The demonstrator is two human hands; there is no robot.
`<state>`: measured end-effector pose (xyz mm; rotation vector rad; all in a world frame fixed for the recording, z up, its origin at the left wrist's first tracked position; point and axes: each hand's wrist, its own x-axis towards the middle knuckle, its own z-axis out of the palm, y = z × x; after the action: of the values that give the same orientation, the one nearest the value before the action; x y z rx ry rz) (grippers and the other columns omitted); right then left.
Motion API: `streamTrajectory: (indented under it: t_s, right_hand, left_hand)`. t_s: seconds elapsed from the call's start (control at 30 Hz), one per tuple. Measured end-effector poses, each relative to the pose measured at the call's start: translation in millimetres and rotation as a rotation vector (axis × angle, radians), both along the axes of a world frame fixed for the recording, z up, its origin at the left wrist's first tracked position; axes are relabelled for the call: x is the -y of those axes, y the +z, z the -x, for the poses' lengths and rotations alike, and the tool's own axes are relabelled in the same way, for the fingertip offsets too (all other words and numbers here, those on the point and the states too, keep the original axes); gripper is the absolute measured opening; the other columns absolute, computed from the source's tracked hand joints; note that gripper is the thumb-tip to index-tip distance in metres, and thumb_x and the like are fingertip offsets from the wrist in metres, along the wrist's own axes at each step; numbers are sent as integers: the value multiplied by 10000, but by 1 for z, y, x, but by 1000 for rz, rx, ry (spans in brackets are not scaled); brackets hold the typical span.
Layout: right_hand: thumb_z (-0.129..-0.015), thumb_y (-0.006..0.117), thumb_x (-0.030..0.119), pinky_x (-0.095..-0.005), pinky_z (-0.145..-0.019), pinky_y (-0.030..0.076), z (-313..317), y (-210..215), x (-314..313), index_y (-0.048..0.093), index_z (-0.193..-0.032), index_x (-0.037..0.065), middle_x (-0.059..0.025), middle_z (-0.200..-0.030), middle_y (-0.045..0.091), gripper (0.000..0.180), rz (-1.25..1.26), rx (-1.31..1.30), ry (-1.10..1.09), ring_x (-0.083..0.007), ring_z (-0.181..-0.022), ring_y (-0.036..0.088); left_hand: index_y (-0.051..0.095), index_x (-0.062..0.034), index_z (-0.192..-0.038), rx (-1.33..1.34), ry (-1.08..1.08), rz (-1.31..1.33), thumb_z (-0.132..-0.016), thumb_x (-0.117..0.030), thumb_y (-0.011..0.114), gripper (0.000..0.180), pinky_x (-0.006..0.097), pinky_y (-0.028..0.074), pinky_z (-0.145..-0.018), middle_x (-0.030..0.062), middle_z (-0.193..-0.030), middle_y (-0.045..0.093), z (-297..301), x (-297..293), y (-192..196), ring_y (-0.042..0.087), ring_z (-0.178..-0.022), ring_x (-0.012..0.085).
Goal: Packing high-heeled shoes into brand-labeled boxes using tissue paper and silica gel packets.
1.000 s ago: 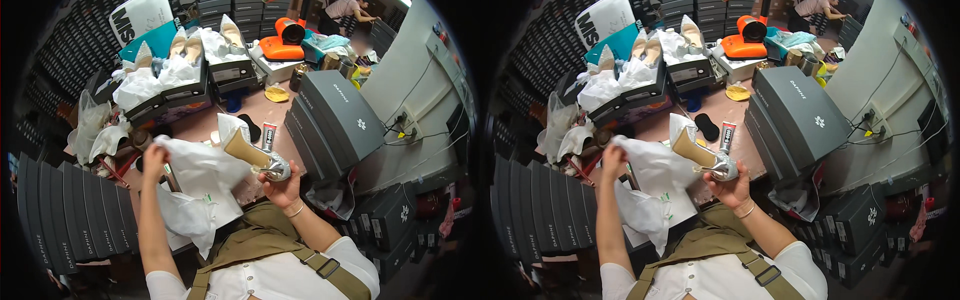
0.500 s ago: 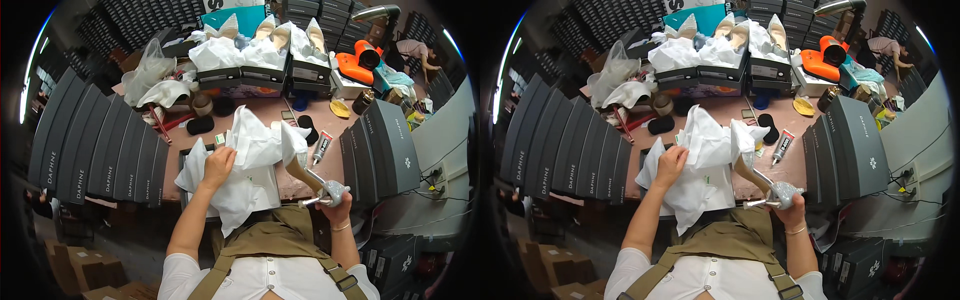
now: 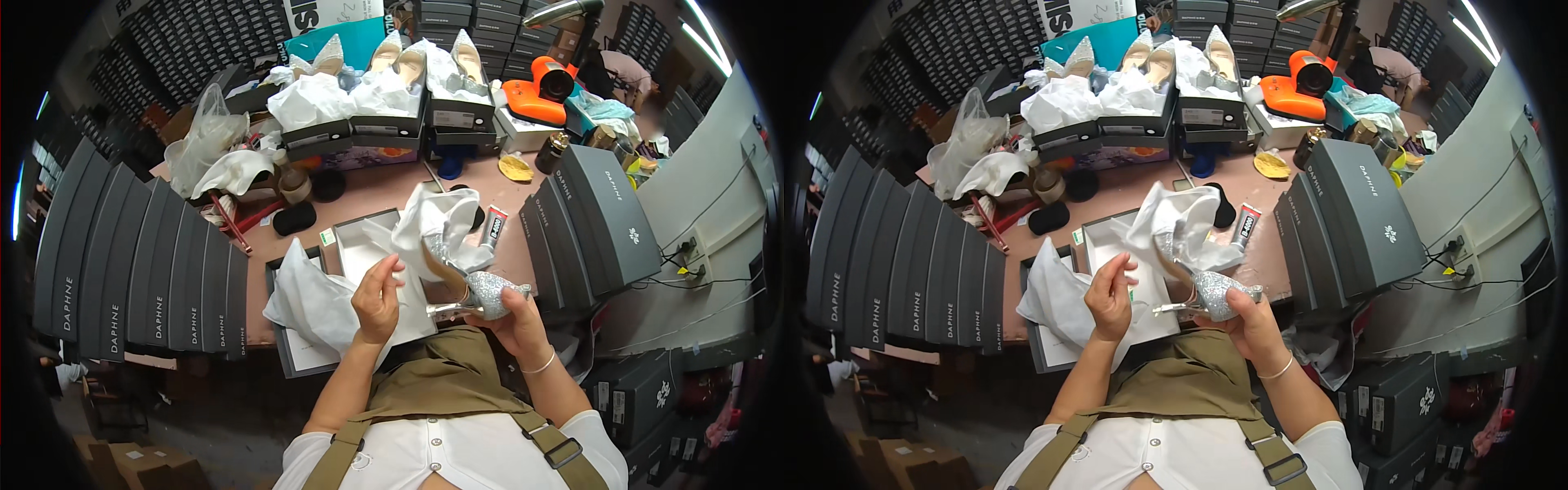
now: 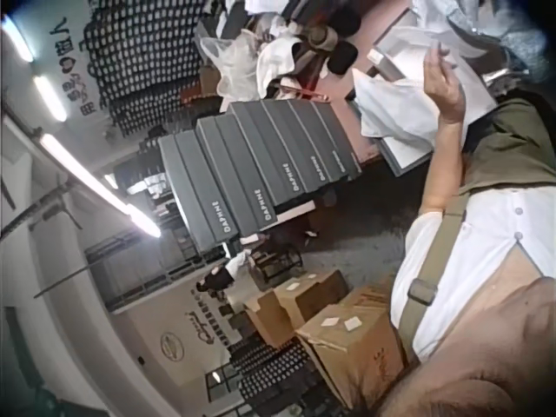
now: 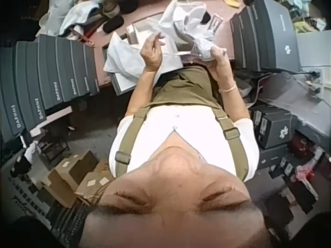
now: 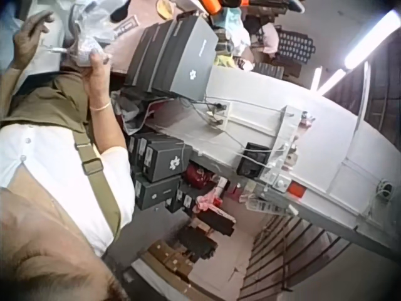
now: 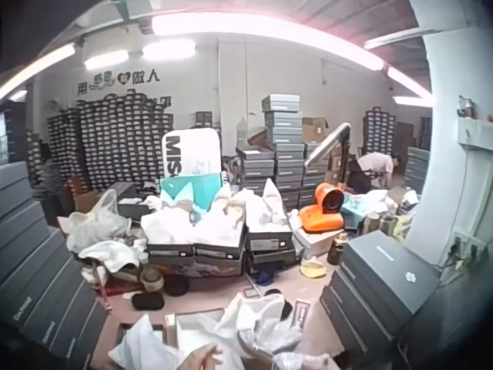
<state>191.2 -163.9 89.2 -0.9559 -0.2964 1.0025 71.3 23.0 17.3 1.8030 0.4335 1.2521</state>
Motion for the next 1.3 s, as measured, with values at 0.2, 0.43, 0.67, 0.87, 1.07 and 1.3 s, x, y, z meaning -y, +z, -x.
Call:
streamTrajectory:
  t_s: [0.2,0.43,0.67,0.87,1.07,1.3]
  right_hand:
    - [-845,641,302,-393,-773,586,-13,-31,36,538,-1196,-49,-116,-1050,639,507,95,-55,57,-192,-925,648]
    - [-803,678,333,-408,-760,582,-3,-43,44,558,-1158,-66,-130,-1038,643,548,123,-29,109,-211,-902,654]
    - [-696,749,339,-286,-882,479,-24,-25,62,555,-1164,-118,-150,-1092,640,683,14,109,129,-186,-980,625]
    - [-664,727,442,-388,-836,506,-24,-14,27,649,-995,-116,-232,-1119,598,654,-250,161,227,-311,-909,638]
    - [-734,691,411,-421,-790,533,2,-4,-8,579,-1110,-119,-189,-1060,620,660,-166,19,287,-277,-899,646]
    - [-908,539,378,-397,-780,581,-3,-36,-20,507,-1209,-36,-160,-1069,629,514,-11,-186,-65,-314,-919,656]
  left_hand:
    - [415,-30,-1362,-331,-117,-70,-867,-361,634,634,430,381,-997,206,-1370,429,-15,-47,15,403,-1273,334]
    - [341,-50,-1399,-853,-489,-387,-717,-317,756,842,422,369,-1024,244,-1344,445,-151,-105,-1,424,-1241,384]
    - [671,-9,-876,-308,79,-36,-810,-136,635,147,323,491,-701,129,-784,672,-116,-188,39,636,-737,218]
    - [595,-10,-891,-90,430,-628,-844,-101,658,120,371,481,-727,133,-941,602,-18,-170,136,590,-820,260]
    - [564,-10,-964,85,126,119,-867,-93,653,156,288,453,-731,66,-907,584,-5,-89,51,552,-785,163]
    - [533,-31,-939,194,-56,496,-928,-151,596,135,184,410,-649,-5,-838,546,10,-20,-24,462,-683,41]
